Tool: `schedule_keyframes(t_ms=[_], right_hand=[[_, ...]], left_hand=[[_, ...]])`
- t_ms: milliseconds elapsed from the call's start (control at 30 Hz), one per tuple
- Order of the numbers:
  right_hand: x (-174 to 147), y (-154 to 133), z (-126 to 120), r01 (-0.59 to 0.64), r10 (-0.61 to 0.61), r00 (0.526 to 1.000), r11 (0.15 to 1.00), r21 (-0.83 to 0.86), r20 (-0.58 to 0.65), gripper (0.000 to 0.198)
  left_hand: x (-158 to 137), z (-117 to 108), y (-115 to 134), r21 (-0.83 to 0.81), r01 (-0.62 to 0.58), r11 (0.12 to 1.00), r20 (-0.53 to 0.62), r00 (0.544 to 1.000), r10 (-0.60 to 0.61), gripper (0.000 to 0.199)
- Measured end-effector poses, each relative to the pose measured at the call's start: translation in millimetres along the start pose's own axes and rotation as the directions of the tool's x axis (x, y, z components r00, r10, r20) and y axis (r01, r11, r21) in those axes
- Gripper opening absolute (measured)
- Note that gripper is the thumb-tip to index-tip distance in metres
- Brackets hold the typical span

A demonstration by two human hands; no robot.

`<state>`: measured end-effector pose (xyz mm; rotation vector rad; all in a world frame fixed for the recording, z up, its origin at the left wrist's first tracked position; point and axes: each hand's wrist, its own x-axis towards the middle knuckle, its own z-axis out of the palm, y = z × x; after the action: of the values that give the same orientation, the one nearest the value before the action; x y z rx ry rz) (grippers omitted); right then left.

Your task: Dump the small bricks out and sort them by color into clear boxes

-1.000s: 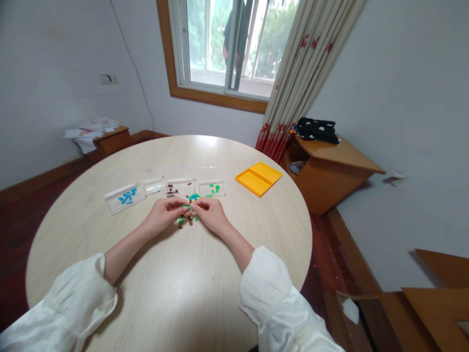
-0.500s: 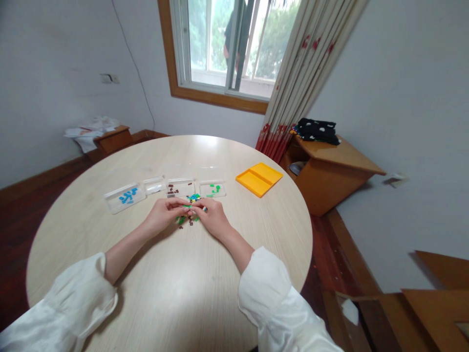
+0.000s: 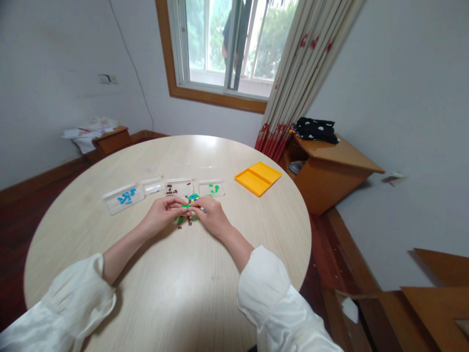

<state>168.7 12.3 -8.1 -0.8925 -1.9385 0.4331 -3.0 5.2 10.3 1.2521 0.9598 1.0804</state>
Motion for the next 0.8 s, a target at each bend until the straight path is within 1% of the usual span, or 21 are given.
schedule_keyframes(t_ms=[200,400,467,667,800], right_hand=[[-0.1,0.3,-0.9,-0.021,0.021,1.0,1.0,0.0,0.016,0.013],[0.4,-0.6,-1.8,0.06,-0.06,0.998,0.998,0.001,0.0,0.018],[0.3,-0.8,-2.0,0.069,-0.069,0.998,0.998,-0.001,-0.006,0.018],[-0.2,-0.2,-1.8,0.003,-0.003,1.0,1.0,0.001,0.008,0.015],[-0.1,0.0,-2.0,0.016,-0.016,1.0,1.0,0.024,0.003,0.016]], left_hand=[[-0.7,-0.8,0.8,0.008,-0.005,1.0,0.018,1.0,0.005,0.037],[1.1,-2.1,-2.9,-0.019,-0.006,1.0,0.018,1.0,0.006,0.039],[1.7,-2.3,-4.1,-0.027,0.0,1.0,0.025,1.0,0.001,0.039],[1.4,-2.3,-3.8,-0.017,-0.003,1.0,0.03,1.0,0.003,0.038],[-0.5,-0.9,-0.5,-0.005,0.009,1.0,0.033,0.999,-0.008,0.036]])
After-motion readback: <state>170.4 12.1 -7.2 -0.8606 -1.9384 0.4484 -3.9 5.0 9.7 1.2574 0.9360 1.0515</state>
